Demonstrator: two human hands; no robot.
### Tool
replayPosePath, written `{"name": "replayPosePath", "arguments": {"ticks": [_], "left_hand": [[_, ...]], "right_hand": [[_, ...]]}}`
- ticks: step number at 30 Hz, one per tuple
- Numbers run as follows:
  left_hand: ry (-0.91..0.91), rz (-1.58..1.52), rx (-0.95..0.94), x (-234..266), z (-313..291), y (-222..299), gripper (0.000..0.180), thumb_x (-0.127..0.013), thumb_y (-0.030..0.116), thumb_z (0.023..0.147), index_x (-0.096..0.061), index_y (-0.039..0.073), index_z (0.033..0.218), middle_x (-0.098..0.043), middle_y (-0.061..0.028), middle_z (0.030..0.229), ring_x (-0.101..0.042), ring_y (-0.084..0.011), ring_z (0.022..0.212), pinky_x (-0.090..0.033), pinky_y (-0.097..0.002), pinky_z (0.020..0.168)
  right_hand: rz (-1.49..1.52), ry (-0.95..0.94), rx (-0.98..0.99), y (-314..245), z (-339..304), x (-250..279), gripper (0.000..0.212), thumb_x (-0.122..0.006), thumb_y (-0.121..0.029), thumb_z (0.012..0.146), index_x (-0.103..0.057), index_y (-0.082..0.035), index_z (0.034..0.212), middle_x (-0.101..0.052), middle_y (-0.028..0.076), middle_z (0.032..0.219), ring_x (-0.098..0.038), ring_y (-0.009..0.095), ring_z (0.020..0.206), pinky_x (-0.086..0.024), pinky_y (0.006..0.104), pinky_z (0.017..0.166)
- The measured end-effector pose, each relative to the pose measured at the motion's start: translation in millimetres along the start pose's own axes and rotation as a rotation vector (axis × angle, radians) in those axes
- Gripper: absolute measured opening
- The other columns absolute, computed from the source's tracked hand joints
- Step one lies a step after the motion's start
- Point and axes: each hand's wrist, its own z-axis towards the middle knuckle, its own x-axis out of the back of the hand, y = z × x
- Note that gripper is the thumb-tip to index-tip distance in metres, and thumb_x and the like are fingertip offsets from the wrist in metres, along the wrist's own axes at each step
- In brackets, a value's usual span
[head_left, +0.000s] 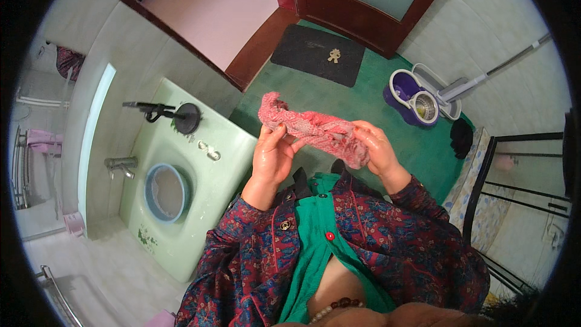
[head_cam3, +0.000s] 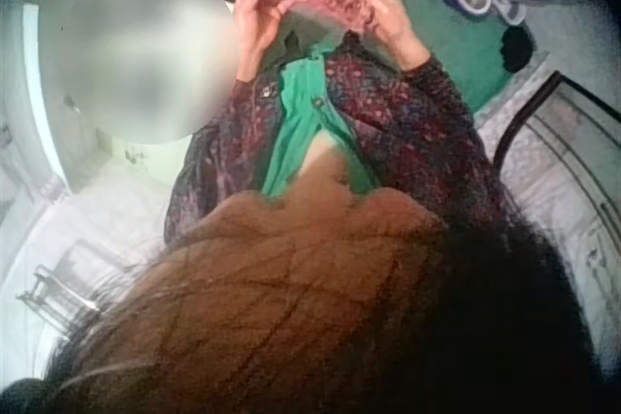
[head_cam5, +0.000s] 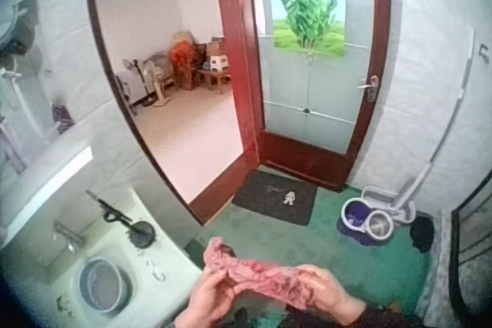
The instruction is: The person wipes a tiled floor with a red cloth, then moves to a bathroom sink to rinse and wring the cloth in a blue basin under running water. After wringing, the person returns to the floor and continues wiping, then lifts a dark mat and wipes underneath it before placing the mat back.
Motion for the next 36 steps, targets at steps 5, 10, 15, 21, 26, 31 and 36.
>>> {"name": "replayPosePath", "arguments": {"ticks": [5, 10, 15, 21, 26, 31, 36], "left_hand": [[-0.038, -0.042, 0.052, -43.2, 48.4, -30.6, 0.043, -0.055, 0.011, 0.087, -0.046, 0.018, 0.128, -0.057, -0.0018, 0.119, -0.056, -0.0223, 0.109, -0.045, -0.0453, 0.093], [-0.005, -0.077, 0.295, -71.8, 89.6, -66.5, 0.044, -0.056, 0.007, 0.081, -0.047, 0.008, 0.124, -0.057, -0.0076, 0.116, -0.054, -0.0238, 0.11, -0.043, -0.0424, 0.097], [-0.038, 0.092, 0.241, -62.1, 129.6, -67.4, 0.049, -0.046, -0.009, 0.075, -0.047, -0.003, 0.124, -0.06, -0.0124, 0.115, -0.06, -0.025, 0.104, -0.046, -0.0385, 0.095], [0.078, 0.379, 0.398, -37.5, 178.5, -45.6, 0.038, -0.048, -0.011, 0.076, -0.053, -0.004, 0.113, -0.063, -0.0141, 0.108, -0.064, -0.0221, 0.095, -0.052, -0.0306, 0.078], [-0.091, 0.011, 0.528, -36.1, 236.1, -9.3, 0.039, -0.05, -0.008, 0.078, -0.052, -0.005, 0.117, -0.063, -0.0153, 0.112, -0.063, -0.0249, 0.1, -0.049, -0.0344, 0.09], [-0.121, -0.232, 0.324, -44.3, 292.9, 32.4, 0.038, -0.05, -0.007, 0.08, -0.053, -0.002, 0.118, -0.063, -0.0135, 0.111, -0.061, -0.0249, 0.105, -0.047, -0.0384, 0.096], [-0.117, -0.274, 0.285, -11.2, 345.7, 61.8, 0.037, -0.049, -0.003, 0.084, -0.051, -0.001, 0.121, -0.061, -0.015, 0.115, -0.061, -0.0253, 0.105, -0.048, -0.0408, 0.094]], "right_hand": [[0.183, -0.04, -0.047, -39.2, 23.2, 57.0, 0.027, -0.05, -0.013, 0.093, -0.052, 0.001, 0.116, -0.062, 0.005, 0.101, -0.059, 0.012, 0.093, -0.046, 0.0257, 0.082], [-0.11, -0.42, -0.037, -57.7, 50.6, 74.3, 0.037, -0.056, -0.003, 0.087, -0.044, -0.002, 0.122, -0.061, 0.006, 0.102, -0.057, 0.011, 0.093, -0.046, 0.0252, 0.082], [0.013, -0.171, 0.003, -67.8, 77.7, 102.3, 0.021, -0.052, -0.002, 0.086, -0.054, 0.002, 0.106, -0.06, 0.006, 0.097, -0.057, 0.012, 0.091, -0.045, 0.0255, 0.082], [0.014, -0.023, 0.012, -75.1, 123.0, 115.3, 0.021, -0.046, -0.006, 0.09, -0.055, 0.003, 0.106, -0.061, 0.007, 0.097, -0.058, 0.013, 0.089, -0.046, 0.0266, 0.081], [0.251, 0.139, -0.018, -98.0, 169.2, 106.1, 0.02, -0.043, -0.011, 0.094, -0.054, 0.002, 0.105, -0.063, 0.008, 0.098, -0.062, 0.015, 0.085, -0.051, 0.0289, 0.077], [-0.118, -0.007, -0.142, -99.2, 227.7, 85.3, 0.021, -0.053, -0.021, 0.092, -0.055, -0.004, 0.105, -0.063, 0.007, 0.097, -0.063, 0.015, 0.085, -0.052, 0.029, 0.071], [-0.02, 0.319, -0.089, -100.8, 291.3, 92.2, 0.024, -0.057, -0.016, 0.087, -0.056, -0.006, 0.109, -0.062, 0.004, 0.084, -0.061, 0.016, 0.083, -0.05, 0.0283, 0.073]]}}
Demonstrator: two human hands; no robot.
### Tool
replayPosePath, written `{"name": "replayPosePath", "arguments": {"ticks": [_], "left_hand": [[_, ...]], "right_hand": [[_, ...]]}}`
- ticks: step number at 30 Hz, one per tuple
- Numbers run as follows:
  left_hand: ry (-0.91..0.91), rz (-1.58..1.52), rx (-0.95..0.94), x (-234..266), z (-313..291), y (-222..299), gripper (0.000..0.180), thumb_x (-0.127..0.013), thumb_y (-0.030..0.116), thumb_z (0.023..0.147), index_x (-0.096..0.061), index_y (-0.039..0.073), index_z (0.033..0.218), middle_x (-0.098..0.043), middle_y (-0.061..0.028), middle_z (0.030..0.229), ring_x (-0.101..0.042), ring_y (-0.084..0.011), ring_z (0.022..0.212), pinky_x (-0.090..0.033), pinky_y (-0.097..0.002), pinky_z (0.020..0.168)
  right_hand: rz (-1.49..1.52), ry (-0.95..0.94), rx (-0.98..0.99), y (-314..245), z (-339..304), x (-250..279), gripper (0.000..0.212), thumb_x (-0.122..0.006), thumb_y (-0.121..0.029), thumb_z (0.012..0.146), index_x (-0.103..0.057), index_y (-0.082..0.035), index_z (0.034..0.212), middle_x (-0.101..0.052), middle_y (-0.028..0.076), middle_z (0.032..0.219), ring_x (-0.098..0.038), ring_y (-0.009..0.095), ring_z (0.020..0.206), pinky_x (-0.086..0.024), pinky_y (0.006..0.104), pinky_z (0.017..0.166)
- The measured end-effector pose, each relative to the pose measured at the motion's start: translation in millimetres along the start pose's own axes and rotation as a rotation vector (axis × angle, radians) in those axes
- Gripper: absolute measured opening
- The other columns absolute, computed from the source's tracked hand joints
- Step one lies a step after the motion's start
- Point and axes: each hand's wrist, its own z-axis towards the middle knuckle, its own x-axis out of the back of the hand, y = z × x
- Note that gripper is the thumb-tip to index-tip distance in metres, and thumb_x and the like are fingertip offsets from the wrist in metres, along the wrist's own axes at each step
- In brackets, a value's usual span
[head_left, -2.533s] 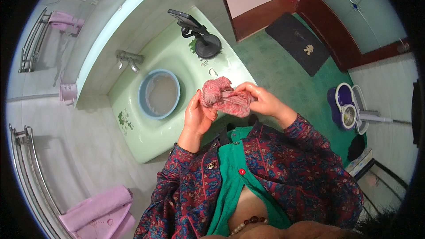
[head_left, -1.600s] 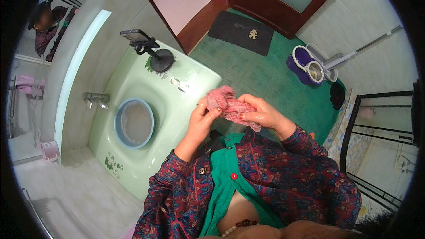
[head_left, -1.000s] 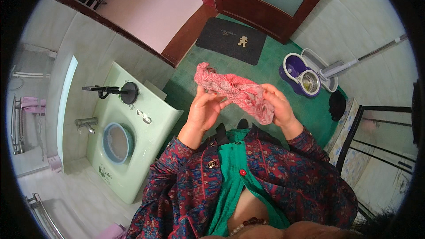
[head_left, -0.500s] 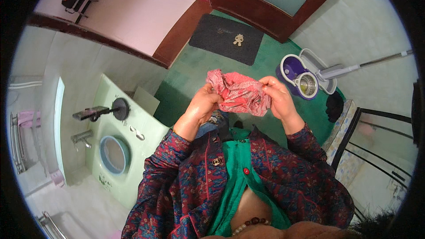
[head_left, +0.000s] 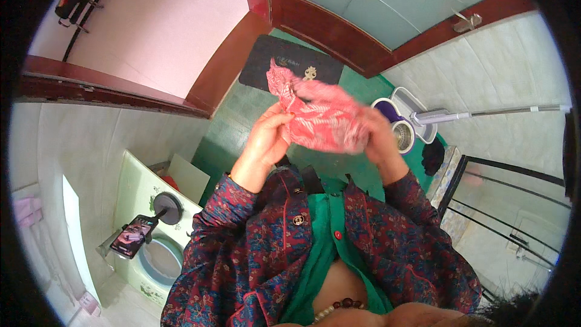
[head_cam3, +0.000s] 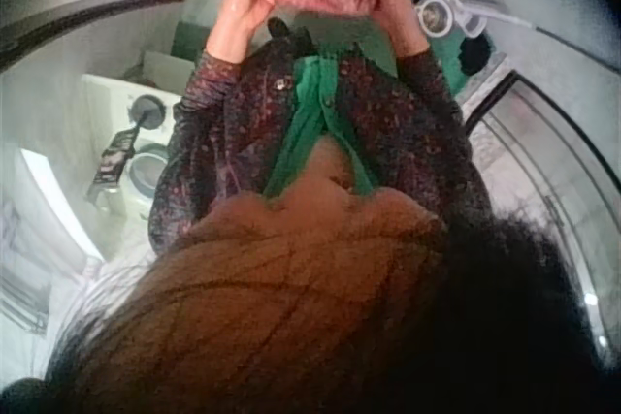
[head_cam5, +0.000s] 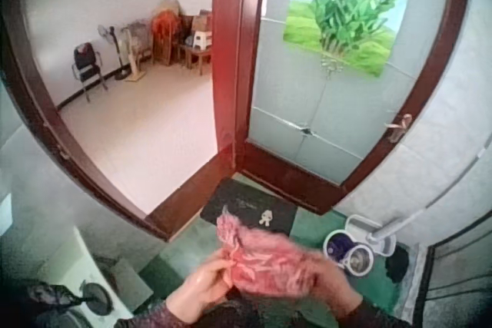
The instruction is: The person wipes a tiled floor with a red cloth, then moves to a bathroom sink to rinse and wring the cloth in a blue basin under running water. After wringing, the person returns to the floor and continues wiping, then lifts a dark mat and wipes underneath it before placing the mat back.
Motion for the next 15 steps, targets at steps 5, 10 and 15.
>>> {"name": "replayPosePath", "arguments": {"ticks": [5, 10, 15], "left_hand": [[0.228, -0.177, 0.156, 37.9, 8.4, 40.5, 0.048, -0.048, -0.001, 0.083, -0.04, -0.006, 0.131, -0.054, -0.0178, 0.127, -0.055, -0.0296, 0.116, -0.044, -0.0429, 0.101], [0.147, -0.215, -0.267, 54.2, 19.1, 55.4, 0.04, -0.049, 0.007, 0.086, -0.048, 0.001, 0.126, -0.06, -0.0154, 0.119, -0.058, -0.0303, 0.111, -0.045, -0.0457, 0.099], [-0.215, -0.224, -0.008, 52.9, 58.4, 66.0, 0.035, -0.048, 0.023, 0.09, -0.054, 0.005, 0.12, -0.06, -0.0133, 0.12, -0.056, -0.0295, 0.114, -0.044, -0.0462, 0.098]], "right_hand": [[0.595, -0.005, 0.096, -32.6, 58.9, 20.0, 0.017, -0.053, -0.019, 0.092, -0.056, -0.01, 0.106, -0.062, 0.007, 0.102, -0.059, 0.025, 0.101, -0.045, 0.045, 0.092], [0.62, -0.132, -0.116, -13.4, 98.3, 7.1, 0.02, -0.055, -0.017, 0.09, -0.056, -0.012, 0.109, -0.062, 0.008, 0.109, -0.057, 0.029, 0.107, -0.043, 0.0495, 0.095], [0.508, -0.29, -0.338, -3.5, 134.6, -25.1, 0.028, -0.056, -0.014, 0.087, -0.054, -0.007, 0.114, -0.06, 0.01, 0.115, -0.055, 0.029, 0.112, -0.039, 0.0526, 0.101]]}}
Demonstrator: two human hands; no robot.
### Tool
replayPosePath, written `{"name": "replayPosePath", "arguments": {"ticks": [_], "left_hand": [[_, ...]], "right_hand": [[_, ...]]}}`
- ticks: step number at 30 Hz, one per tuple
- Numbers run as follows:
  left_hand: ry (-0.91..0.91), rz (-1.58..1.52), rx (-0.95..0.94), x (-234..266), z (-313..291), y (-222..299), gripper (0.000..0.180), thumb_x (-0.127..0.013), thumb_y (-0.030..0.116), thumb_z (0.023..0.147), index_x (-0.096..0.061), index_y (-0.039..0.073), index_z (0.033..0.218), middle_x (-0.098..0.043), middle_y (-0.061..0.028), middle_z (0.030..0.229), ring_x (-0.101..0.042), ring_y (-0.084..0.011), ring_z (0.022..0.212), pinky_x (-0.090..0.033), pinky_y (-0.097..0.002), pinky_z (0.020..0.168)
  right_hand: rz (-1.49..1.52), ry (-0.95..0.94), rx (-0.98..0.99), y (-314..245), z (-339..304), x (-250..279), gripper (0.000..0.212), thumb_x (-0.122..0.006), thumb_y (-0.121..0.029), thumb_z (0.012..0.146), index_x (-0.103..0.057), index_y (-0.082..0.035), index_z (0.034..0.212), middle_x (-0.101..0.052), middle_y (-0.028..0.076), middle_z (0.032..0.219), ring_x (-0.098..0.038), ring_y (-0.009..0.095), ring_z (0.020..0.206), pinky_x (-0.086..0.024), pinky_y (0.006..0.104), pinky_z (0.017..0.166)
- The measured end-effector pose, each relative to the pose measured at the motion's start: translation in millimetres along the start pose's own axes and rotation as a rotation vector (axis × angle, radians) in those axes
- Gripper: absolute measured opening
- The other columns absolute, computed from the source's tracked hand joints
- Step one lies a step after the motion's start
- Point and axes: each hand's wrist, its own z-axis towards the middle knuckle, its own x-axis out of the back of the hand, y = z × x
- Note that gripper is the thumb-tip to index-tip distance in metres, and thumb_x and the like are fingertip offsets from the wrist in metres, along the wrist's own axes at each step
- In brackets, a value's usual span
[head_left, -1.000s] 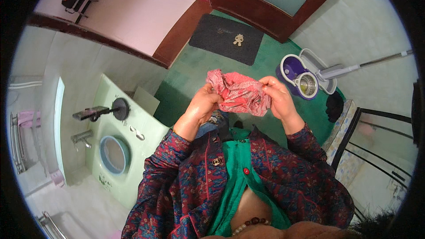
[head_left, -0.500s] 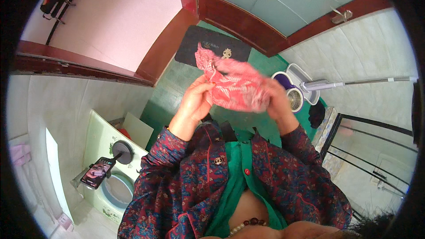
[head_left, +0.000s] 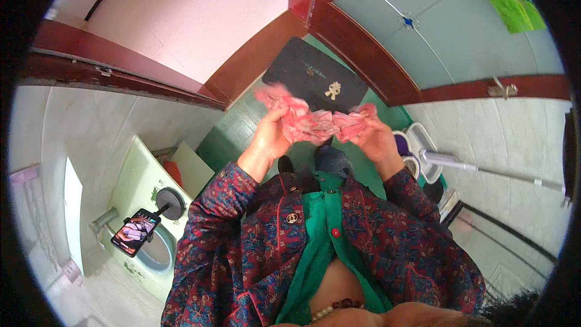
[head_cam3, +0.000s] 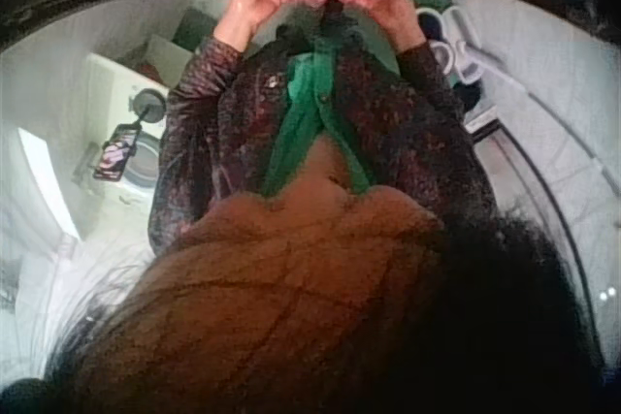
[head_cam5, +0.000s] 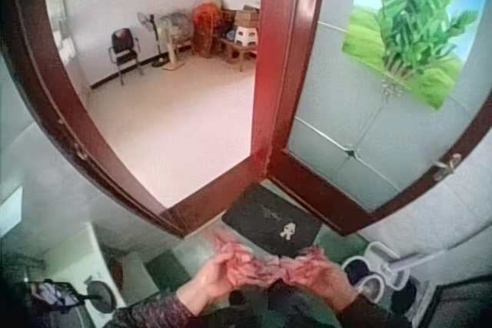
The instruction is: The person wipes a tiled floor with a red cloth, then moves to a bathroom sink to rinse and wring the cloth in a blue basin under running water. After wringing, the person returns to the floor and continues wiping, then lifts a dark mat and wipes underneath it before placing the mat back.
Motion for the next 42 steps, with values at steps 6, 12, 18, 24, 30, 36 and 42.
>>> {"name": "replayPosePath", "arguments": {"ticks": [6, 12, 18, 24, 30, 36, 42], "left_hand": [[0.215, 0.189, -0.443, -53.1, 42.1, 26.0, 0.05, -0.054, 0.022, 0.088, -0.043, 0.007, 0.134, -0.052, -0.0114, 0.131, -0.051, -0.026, 0.119, -0.037, -0.0428, 0.104], [0.212, 0.455, -0.434, -78.1, 103.5, 23.6, 0.06, -0.067, 0.021, 0.079, -0.041, 0.004, 0.131, -0.056, -0.0126, 0.119, -0.056, -0.0284, 0.109, -0.047, -0.0413, 0.093], [0.234, 0.482, -0.224, -78.8, 143.9, 2.5, 0.066, -0.072, 0.02, 0.074, -0.043, -0.001, 0.129, -0.059, -0.0148, 0.112, -0.062, -0.0271, 0.097, -0.052, -0.0391, 0.085], [0.382, 0.593, -0.195, -85.0, 165.2, 7.4, 0.064, -0.071, 0.012, 0.076, -0.042, -0.002, 0.131, -0.057, -0.0128, 0.119, -0.06, -0.0247, 0.105, -0.05, -0.0375, 0.091], [0.774, 1.101, -0.089, -65.7, 146.9, 52.3, 0.026, -0.063, 0.009, 0.088, -0.06, -0.001, 0.111, -0.066, -0.0023, 0.099, -0.061, -0.0114, 0.089, -0.05, -0.0273, 0.081], [0.471, 0.768, -0.506, -93.4, 154.2, 67.4, 0.035, -0.053, 0.018, 0.093, -0.054, -0.002, 0.121, -0.062, -0.012, 0.114, -0.061, -0.0198, 0.099, -0.049, -0.0347, 0.088], [0.329, 0.56, -0.008, -55.8, 210.5, 35.0, 0.06, -0.041, 0.055, 0.093, -0.053, 0.002, 0.119, -0.061, -0.0092, 0.113, -0.058, -0.0203, 0.099, -0.046, -0.037, 0.089]], "right_hand": [[-0.19, -0.018, -0.268, -53.4, 57.5, -14.0, 0.026, -0.055, -0.013, 0.087, -0.055, -0.006, 0.112, -0.062, 0.012, 0.11, -0.062, 0.03, 0.097, -0.049, 0.0489, 0.087], [-1.504, 0.057, -0.249, -109.3, 113.3, 2.0, 0.031, -0.056, -0.022, 0.087, -0.055, 0.001, 0.108, -0.066, 0.012, 0.092, -0.065, 0.023, 0.079, -0.054, 0.0338, 0.065], [-0.842, -0.526, -0.11, -113.1, 154.4, -13.3, 0.061, -0.063, -0.018, 0.08, -0.043, 0.002, 0.135, -0.054, 0.014, 0.13, -0.045, 0.023, 0.125, -0.036, 0.035, 0.104], [-0.297, -0.499, -0.367, -107.8, 165.6, -23.8, 0.043, -0.056, -0.017, 0.09, -0.051, -0.003, 0.13, -0.056, 0.009, 0.128, -0.053, 0.022, 0.117, -0.041, 0.0369, 0.099], [-0.525, -0.437, -0.131, -209.6, 167.3, -7.5, 0.026, -0.051, -0.007, 0.09, -0.06, 0.003, 0.112, -0.066, 0.008, 0.102, -0.064, 0.018, 0.092, -0.05, 0.0322, 0.082], [-0.349, -0.539, 0.013, -250.8, 155.0, -38.5, 0.028, -0.051, -0.008, 0.092, -0.054, 0.003, 0.117, -0.063, 0.011, 0.11, -0.064, 0.021, 0.095, -0.053, 0.0324, 0.08], [-1.193, -0.469, -0.379, -214.3, 180.1, -56.8, 0.015, -0.055, -0.012, 0.09, -0.065, 0.0, 0.092, -0.066, 0.006, 0.089, -0.061, 0.012, 0.088, -0.048, 0.0243, 0.072]]}}
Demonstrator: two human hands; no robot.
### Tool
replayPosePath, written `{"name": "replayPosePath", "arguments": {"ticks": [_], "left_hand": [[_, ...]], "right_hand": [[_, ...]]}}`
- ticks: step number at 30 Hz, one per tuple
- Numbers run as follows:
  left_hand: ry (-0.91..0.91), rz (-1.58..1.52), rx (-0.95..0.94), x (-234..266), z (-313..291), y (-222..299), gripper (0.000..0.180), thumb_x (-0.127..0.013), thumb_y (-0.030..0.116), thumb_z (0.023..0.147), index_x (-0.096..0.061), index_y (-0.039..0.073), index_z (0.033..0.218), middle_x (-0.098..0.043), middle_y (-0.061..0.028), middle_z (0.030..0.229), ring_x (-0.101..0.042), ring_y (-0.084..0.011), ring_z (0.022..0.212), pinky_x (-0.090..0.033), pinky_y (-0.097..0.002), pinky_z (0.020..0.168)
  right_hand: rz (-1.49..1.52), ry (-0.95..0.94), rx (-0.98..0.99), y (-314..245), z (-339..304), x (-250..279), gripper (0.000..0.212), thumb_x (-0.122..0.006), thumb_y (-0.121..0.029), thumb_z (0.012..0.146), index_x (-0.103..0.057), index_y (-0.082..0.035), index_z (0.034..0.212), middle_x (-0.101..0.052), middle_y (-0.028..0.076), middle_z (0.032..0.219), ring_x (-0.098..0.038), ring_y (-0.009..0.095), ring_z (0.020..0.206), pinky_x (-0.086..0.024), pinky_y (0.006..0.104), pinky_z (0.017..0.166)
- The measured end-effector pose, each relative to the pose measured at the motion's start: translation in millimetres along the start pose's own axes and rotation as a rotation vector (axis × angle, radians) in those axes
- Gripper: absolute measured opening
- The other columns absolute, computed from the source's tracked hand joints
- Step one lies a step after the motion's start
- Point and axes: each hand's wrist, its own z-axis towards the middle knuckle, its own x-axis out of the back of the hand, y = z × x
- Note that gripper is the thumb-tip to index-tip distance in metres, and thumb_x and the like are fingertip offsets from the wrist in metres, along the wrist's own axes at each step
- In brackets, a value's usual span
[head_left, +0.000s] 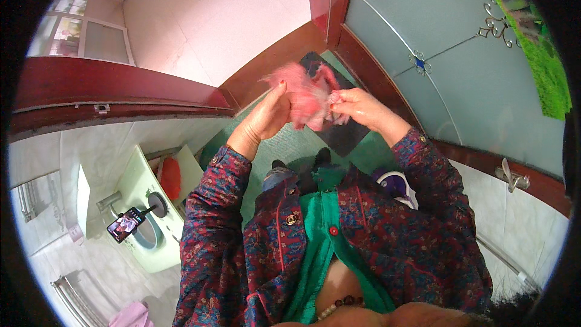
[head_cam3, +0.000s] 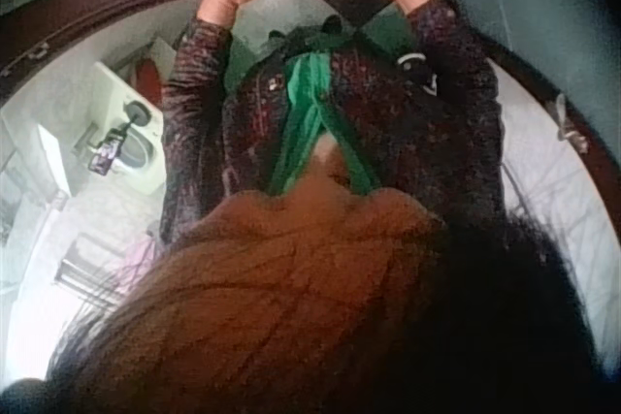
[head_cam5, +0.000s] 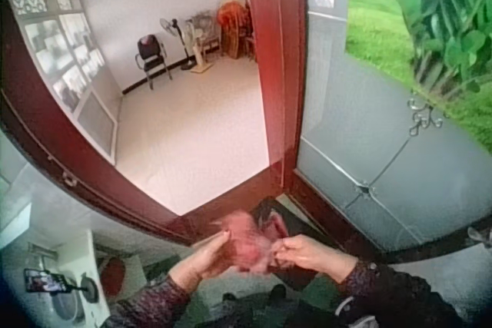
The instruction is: The person wipes a tiled floor with a red cloth, then moves to a bathroom sink to rinse and wring the cloth in a blue basin under running water. After wringing, the person returns to the floor and continues wiping, then lifts a dark mat and wipes underneath it before placing the mat back.
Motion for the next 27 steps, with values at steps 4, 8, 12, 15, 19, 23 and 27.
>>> {"name": "replayPosePath", "arguments": {"ticks": [4, 8, 12, 15, 19, 23, 27], "left_hand": [[-0.07, -0.039, -0.383, 18.5, 6.3, 24.0, 0.074, -0.028, 0.063, 0.093, -0.056, -0.002, 0.114, -0.062, -0.0127, 0.108, -0.057, -0.0212, 0.104, -0.04, -0.0372, 0.096], [-0.06, 0.413, -0.183, 12.8, 19.1, 29.6, 0.046, -0.058, 0.028, 0.09, -0.051, 0.001, 0.127, -0.058, -0.0063, 0.123, -0.05, -0.0203, 0.117, -0.035, -0.038, 0.103], [0.239, 0.337, -0.192, 45.2, 32.7, 54.1, 0.031, -0.054, 0.014, 0.092, -0.056, -0.001, 0.119, -0.061, -0.0075, 0.116, -0.058, -0.0165, 0.102, -0.045, -0.0318, 0.093], [0.137, 0.128, -0.285, 83.4, 40.9, 64.4, 0.023, -0.054, 0.01, 0.092, -0.061, -0.002, 0.11, -0.064, -0.0046, 0.105, -0.058, -0.0144, 0.096, -0.044, -0.0295, 0.091], [0.228, 0.524, -0.259, 135.2, 44.8, 77.8, 0.023, -0.056, 0.015, 0.091, -0.065, -0.001, 0.105, -0.065, -0.005, 0.105, -0.057, -0.0135, 0.097, -0.043, -0.0295, 0.091], [0.259, 0.82, 0.069, 182.8, 20.0, 83.2, 0.025, -0.059, 0.017, 0.089, -0.066, 0.0, 0.106, -0.066, -0.0067, 0.101, -0.058, -0.0148, 0.094, -0.045, -0.0304, 0.088], [0.13, 0.897, 0.174, 225.4, 2.9, 95.2, 0.025, -0.059, 0.019, 0.088, -0.065, 0.0, 0.103, -0.068, -0.0087, 0.091, -0.061, -0.0161, 0.087, -0.047, -0.0321, 0.082]], "right_hand": [[0.482, 0.277, 0.598, -11.1, 4.3, 35.3, 0.02, -0.05, -0.005, 0.091, -0.064, -0.002, 0.106, -0.064, 0.005, 0.104, -0.061, 0.016, 0.095, -0.047, 0.0325, 0.09], [0.065, -0.085, 0.256, -28.7, 22.8, 21.8, 0.019, -0.055, -0.011, 0.092, -0.065, 0.0, 0.104, -0.067, 0.007, 0.1, -0.061, 0.016, 0.097, -0.047, 0.0323, 0.087], [0.508, 0.226, 0.602, -52.2, 30.5, 34.8, 0.02, -0.054, -0.01, 0.092, -0.064, -0.002, 0.107, -0.066, 0.006, 0.104, -0.061, 0.017, 0.099, -0.047, 0.034, 0.09], [0.429, 0.14, 0.372, -47.2, 46.8, 35.7, 0.022, -0.054, -0.012, 0.093, -0.063, -0.001, 0.11, -0.065, 0.007, 0.108, -0.061, 0.018, 0.1, -0.046, 0.0341, 0.091], [-0.045, 0.343, 0.38, -37.7, 73.4, 35.0, 0.027, -0.056, -0.015, 0.087, -0.065, 0.0, 0.108, -0.067, 0.007, 0.103, -0.061, 0.015, 0.097, -0.045, 0.0302, 0.09], [-0.056, 0.37, 0.148, -29.7, 108.2, 19.1, 0.029, -0.055, -0.015, 0.087, -0.064, -0.001, 0.111, -0.067, 0.007, 0.107, -0.06, 0.016, 0.1, -0.044, 0.0307, 0.092], [-0.028, 0.312, -0.055, -11.8, 143.0, -5.3, 0.033, -0.054, -0.011, 0.088, -0.06, 0.0, 0.118, -0.063, 0.005, 0.115, -0.056, 0.014, 0.105, -0.042, 0.0296, 0.095]]}}
